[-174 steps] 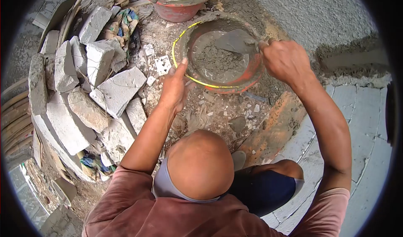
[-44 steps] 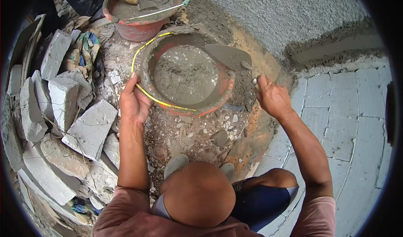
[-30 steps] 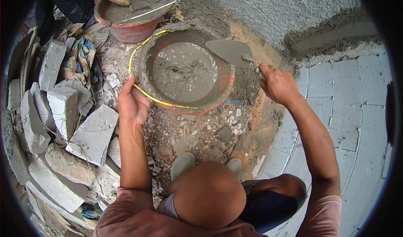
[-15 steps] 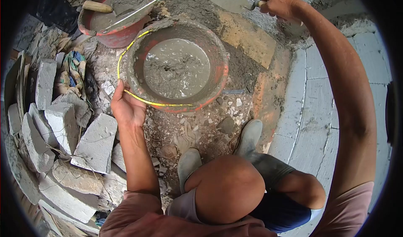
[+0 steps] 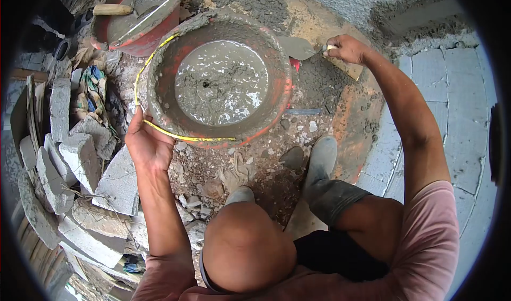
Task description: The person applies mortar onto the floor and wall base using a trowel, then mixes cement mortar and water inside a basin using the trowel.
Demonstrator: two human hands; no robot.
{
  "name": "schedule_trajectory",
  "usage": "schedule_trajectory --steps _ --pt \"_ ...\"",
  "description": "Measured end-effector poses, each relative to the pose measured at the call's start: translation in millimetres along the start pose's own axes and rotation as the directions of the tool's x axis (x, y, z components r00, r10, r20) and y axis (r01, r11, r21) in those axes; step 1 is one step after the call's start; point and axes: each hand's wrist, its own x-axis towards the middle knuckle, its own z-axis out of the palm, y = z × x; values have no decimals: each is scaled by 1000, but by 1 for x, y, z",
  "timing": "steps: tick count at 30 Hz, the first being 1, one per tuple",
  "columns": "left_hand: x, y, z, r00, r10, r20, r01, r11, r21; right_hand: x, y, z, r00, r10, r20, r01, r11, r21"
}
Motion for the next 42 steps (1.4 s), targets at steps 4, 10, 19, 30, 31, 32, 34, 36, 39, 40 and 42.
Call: schedule_trajectory --steps 4,10,19,30,31,32,34,36,39,40,42 --pt "-6 -2 13 999 16 -48 -15 1000 18 30 43 11 988 -156 -13 154 985 -79" --pt "-13 -7 23 988 72 -137 -63 996 67 68 64 -15 970 -244 9 244 967 -70" --pt "-20 -19 36 958 179 -222 -147 977 152 171 27 -56 935 -351 -54 330 915 -232" --pt "-48 13 68 814 344 -468 94 717 690 184 -13 -42 842 -364 -398 243 915 -322" --pt "-60 20 91 816 438 -378 53 594 803 174 -14 -47 830 -377 -411 253 912 -323" --pt "-77 25 115 808 522 -272 -72 546 835 165 -18 -50 819 -394 -416 269 905 -328" --pt "-117 19 173 792 611 -20 -236 335 912 140 -26 -69 795 -444 -414 345 891 -294" --pt "-155 6 212 826 515 229 -327 105 939 117 -45 -86 753 -511 -415 402 856 -325" --pt "-193 -42 251 909 370 190 -270 176 947 72 -81 -106 601 -689 -405 585 724 -366" --pt "-192 -50 252 947 256 195 -251 208 945 60 -90 -110 535 -753 -384 628 658 -415" --pt "-185 -62 244 986 143 82 -98 112 989 43 -108 -114 406 -848 -341 685 529 -501"
